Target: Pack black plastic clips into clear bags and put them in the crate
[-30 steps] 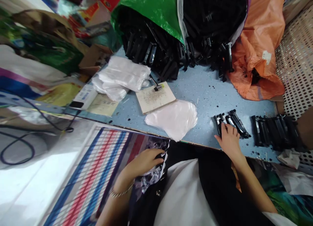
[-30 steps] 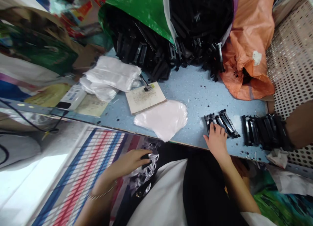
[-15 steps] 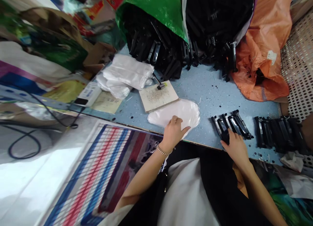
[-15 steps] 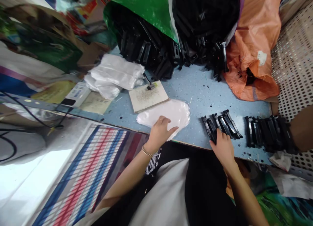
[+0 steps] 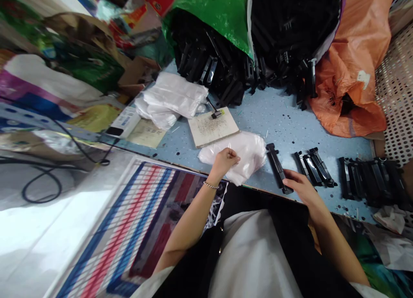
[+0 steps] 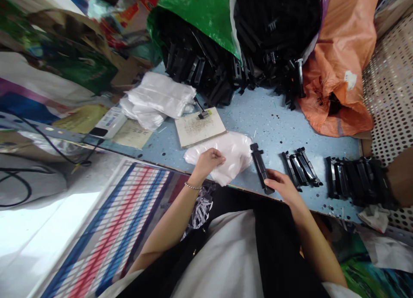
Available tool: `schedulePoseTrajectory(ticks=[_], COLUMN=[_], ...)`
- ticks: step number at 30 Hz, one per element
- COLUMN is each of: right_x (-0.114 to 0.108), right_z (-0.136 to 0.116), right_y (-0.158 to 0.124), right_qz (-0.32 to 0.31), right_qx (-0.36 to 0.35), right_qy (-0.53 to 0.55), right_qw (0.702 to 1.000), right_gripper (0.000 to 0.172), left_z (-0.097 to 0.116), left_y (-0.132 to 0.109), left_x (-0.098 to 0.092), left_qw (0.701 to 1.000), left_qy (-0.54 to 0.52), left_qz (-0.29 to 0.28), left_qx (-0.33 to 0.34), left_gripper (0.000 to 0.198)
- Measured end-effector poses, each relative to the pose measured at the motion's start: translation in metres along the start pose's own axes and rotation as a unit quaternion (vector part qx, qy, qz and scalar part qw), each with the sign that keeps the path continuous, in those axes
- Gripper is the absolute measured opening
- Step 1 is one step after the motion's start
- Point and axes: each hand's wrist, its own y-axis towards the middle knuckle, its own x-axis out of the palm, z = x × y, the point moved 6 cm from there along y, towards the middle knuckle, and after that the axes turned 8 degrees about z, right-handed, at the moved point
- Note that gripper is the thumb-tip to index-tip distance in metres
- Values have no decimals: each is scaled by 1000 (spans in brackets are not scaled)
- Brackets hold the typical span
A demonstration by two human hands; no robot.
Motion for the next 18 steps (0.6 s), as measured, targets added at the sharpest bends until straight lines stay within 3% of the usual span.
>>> schedulePoseTrajectory(ticks=[2,4,7,10,13,15,18], right_x=[39,77,113,128,133,130,115], right_z=[0,4,11,9,5,5,1], right_y=[1,-1,0,6,12,15,12], right_qz=[-127,-210,-228,-236,-236,-209,-172], right_qx=[96,221,360,384,361,325,255], right_qy=[224,362,485,565,600,603,589], right_qw=[962,881,763,691,674,698,747], right_gripper=[41,40,47,52,49,41,32], left_z=[1,7,18,30,50,62,70], left_y=[-1,-3,-14,-33,-67,-91,-110], left_x=[0,-2,-10,-13,0,13,21], left_qw=[999,988,933,879,854,848,861], left_qy=[16,69,199,275,246,198,134], left_qz=[25,27,36,53,14,-39,-86], left_qx=[45,139,299,386,459,490,482], left_gripper=[22,10,31,43,51,56,59])
